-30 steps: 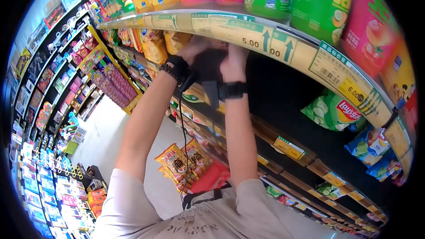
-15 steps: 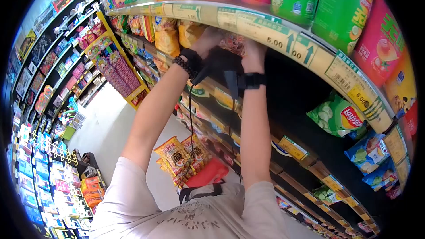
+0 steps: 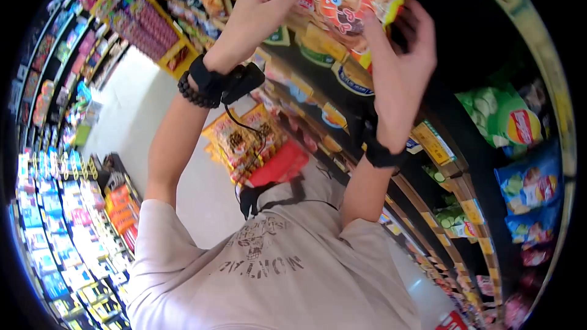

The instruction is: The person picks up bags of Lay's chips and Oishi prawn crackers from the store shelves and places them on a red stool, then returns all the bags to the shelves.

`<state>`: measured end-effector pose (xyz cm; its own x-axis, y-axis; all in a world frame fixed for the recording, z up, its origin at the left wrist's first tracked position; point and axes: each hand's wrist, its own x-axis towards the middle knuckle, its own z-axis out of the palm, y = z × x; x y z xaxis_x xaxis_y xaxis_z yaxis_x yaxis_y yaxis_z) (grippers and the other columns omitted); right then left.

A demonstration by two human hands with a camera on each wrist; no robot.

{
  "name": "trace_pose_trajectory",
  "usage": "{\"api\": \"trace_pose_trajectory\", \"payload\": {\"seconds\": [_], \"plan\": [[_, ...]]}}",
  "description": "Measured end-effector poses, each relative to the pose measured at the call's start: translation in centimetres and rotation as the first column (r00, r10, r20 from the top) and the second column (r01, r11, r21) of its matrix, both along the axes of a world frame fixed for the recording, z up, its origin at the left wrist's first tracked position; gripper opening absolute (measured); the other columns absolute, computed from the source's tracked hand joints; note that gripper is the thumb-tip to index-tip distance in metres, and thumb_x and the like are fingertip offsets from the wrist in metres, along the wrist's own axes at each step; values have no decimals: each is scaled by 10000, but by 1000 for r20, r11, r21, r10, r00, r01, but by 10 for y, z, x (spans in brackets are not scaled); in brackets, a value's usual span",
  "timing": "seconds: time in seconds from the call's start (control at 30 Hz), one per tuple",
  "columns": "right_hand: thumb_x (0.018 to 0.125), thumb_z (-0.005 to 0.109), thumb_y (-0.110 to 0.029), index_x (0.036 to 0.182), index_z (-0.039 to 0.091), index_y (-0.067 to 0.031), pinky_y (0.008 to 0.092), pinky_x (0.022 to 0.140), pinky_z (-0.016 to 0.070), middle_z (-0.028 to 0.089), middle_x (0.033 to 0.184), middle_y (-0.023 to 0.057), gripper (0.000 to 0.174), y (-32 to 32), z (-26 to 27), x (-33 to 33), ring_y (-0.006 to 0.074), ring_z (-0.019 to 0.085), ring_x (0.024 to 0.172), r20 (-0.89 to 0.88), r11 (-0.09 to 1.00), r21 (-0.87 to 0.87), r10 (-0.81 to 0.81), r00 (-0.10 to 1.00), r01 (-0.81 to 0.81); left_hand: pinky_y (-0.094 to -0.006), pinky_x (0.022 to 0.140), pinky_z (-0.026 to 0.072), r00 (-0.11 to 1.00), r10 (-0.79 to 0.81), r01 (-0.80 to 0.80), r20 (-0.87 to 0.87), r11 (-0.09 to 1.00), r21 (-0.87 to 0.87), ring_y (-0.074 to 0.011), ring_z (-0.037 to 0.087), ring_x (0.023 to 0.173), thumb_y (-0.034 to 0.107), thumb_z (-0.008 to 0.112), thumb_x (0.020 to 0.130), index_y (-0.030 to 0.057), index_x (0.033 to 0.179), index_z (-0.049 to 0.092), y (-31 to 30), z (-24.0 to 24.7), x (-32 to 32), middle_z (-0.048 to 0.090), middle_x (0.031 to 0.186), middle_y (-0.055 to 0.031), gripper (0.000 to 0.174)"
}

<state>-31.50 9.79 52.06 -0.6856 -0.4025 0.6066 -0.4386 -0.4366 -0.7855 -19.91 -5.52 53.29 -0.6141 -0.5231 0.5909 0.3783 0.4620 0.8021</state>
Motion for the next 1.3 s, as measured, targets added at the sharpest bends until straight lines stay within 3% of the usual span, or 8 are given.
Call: {"api": "trace_pose_trajectory", "payload": {"seconds": [0.2,0.27,0.4,0.53,0.77,0.97,1.07,1.3], "plan": [[881,661,-50,1242,483,58,285,902,460,588,1179,152,417,15,2,27,163,575,1038,9,999,-30,-33,999,33,-262,717,475,997,37,-40,61,998,47,-122,573,865,162,605,923,-39,1234,488,33,9,43,611,986,-80,389],[901,628,-48,1265,467,56,294,931,444,568,1227,168,412,26,-3,36,176,566,1068,85,1000,-9,29,996,-29,-297,820,492,938,279,-337,-207,878,-340,-171,613,959,210,707,835,-8,1169,562,27,-20,48,636,1034,-106,424],[903,598,-20,1313,430,49,322,1001,395,542,1271,156,449,47,-40,47,197,524,1151,88,979,161,112,990,-125,-337,966,440,977,41,-92,208,966,241,-223,540,1134,215,784,781,12,1403,309,64,-38,104,503,1305,-169,808],[849,647,-14,1347,376,21,327,989,407,519,1266,137,568,46,-83,66,193,512,1160,320,804,290,430,844,-519,-373,1032,396,950,90,-204,298,904,376,-234,477,1236,109,761,790,9,1472,165,90,-106,157,457,1360,-179,911],[917,604,-76,1441,215,23,316,1013,390,430,1374,133,660,5,-189,89,178,439,1232,725,226,233,608,324,-946,-350,954,477,846,400,-530,353,555,641,-220,535,1171,-51,680,803,-10,1455,181,144,-167,198,495,1314,-170,822],[945,590,-184,1356,384,37,264,948,418,530,1263,94,510,-47,-258,121,128,502,1119,752,137,281,584,307,-950,-323,887,517,746,481,-645,461,345,682,-191,601,1058,27,682,846,-7,1413,273,138,-253,220,574,1218,-147,700],[942,598,-181,1317,446,28,263,927,429,575,1209,68,456,-63,-290,127,119,536,1066,786,116,289,538,305,-950,-308,876,518,850,348,-481,395,209,851,-167,602,1051,50,664,870,-12,1377,346,131,-283,225,591,1204,-133,602],[950,594,-237,1280,496,15,253,901,438,593,1191,67,427,-95,-366,120,107,554,1048,799,-1,393,496,340,-920,-297,811,536,810,364,-556,459,229,799,-153,636,961,70,680,863,-24,1246,473,106,-338,221,641,1126,-105,445]]}}
